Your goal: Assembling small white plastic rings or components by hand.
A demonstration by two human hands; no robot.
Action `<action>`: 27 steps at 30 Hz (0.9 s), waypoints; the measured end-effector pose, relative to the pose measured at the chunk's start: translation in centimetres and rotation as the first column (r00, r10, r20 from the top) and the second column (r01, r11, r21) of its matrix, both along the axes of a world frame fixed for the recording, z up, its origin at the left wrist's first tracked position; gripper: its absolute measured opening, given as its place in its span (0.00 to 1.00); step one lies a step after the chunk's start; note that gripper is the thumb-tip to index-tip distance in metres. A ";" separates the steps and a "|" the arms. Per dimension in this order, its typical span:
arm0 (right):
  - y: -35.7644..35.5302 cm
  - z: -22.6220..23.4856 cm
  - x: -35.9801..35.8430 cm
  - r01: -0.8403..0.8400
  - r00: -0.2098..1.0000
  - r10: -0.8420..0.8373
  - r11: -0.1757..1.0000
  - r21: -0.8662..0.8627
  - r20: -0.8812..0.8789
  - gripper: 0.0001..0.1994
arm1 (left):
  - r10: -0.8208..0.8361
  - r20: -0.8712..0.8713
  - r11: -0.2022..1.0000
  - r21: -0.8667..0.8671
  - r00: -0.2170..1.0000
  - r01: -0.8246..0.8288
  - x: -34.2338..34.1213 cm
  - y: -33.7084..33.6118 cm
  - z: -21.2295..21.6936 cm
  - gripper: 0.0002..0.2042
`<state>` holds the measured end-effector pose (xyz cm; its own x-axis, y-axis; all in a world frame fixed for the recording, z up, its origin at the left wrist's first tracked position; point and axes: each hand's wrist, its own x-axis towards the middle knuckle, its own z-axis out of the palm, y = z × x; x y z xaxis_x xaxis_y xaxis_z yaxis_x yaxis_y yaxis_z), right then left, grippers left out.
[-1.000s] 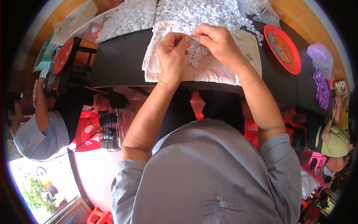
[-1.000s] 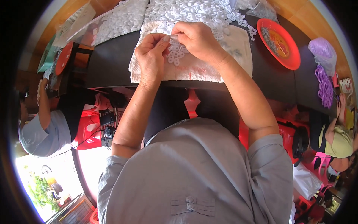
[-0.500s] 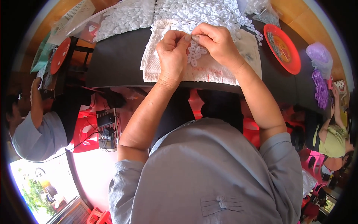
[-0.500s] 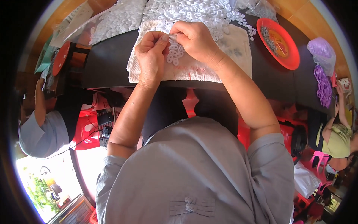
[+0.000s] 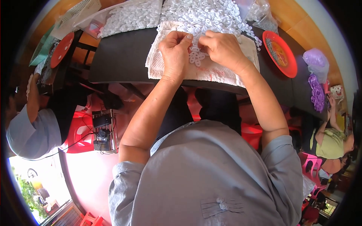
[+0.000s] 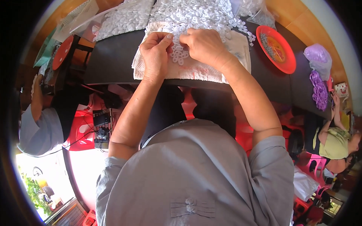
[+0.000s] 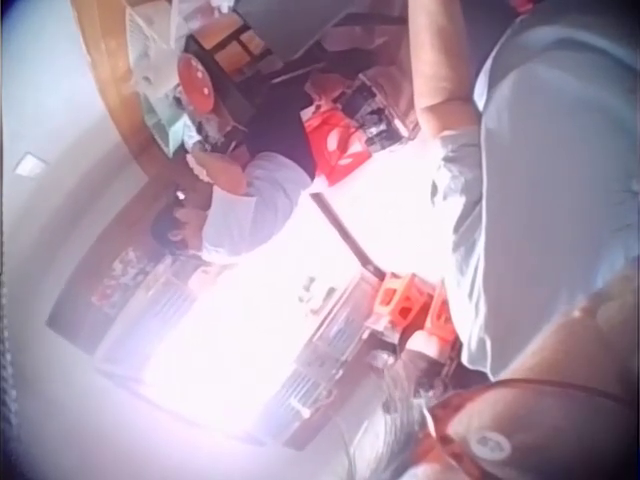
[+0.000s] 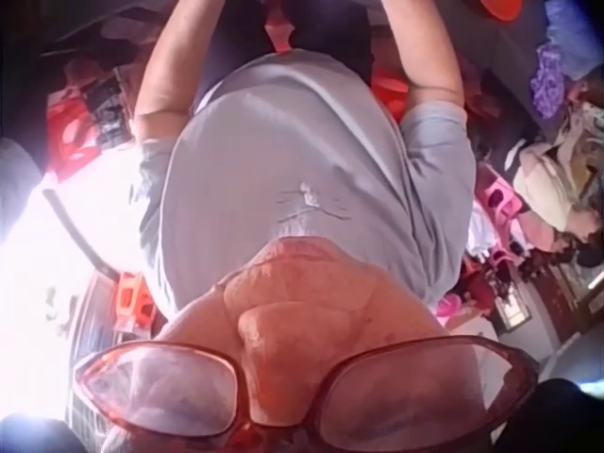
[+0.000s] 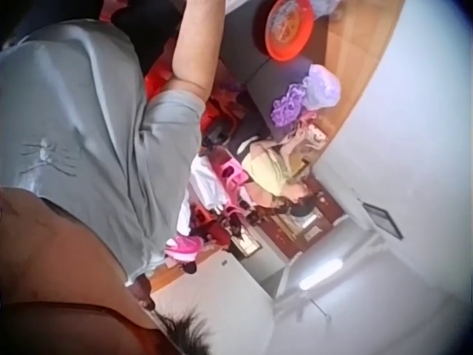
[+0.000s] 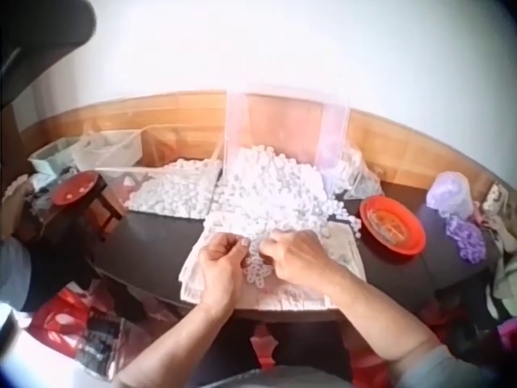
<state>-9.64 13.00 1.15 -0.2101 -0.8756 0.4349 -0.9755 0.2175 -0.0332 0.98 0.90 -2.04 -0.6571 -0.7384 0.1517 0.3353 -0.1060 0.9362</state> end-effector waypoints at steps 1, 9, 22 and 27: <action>0.2 0.0 0.0 -0.011 1.000 0.012 1.000 0.026 -0.008 0.03 | 0.000 -0.004 1.000 0.005 1.000 0.000 0.0 0.0 0.0 0.05; 1.4 0.1 0.5 0.032 0.998 -0.033 0.999 0.007 0.050 0.04 | 0.008 0.008 0.999 -0.037 1.000 -0.008 0.1 0.1 0.3 0.06; 1.9 -0.3 0.4 0.124 0.991 -0.130 0.984 0.127 0.037 0.07 | 0.000 0.036 0.999 -0.034 0.999 0.001 0.3 0.1 0.2 0.06; 2.4 -0.4 0.8 0.105 0.993 -0.109 0.990 0.096 0.039 0.06 | 0.001 0.022 1.000 -0.021 1.000 0.000 0.1 0.0 0.0 0.06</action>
<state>-8.85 15.36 0.71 -0.3216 -0.8836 0.3404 -0.9445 0.3246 -0.0499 1.04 0.90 -2.03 -0.6600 -0.7355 0.1528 0.3150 -0.0863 0.9452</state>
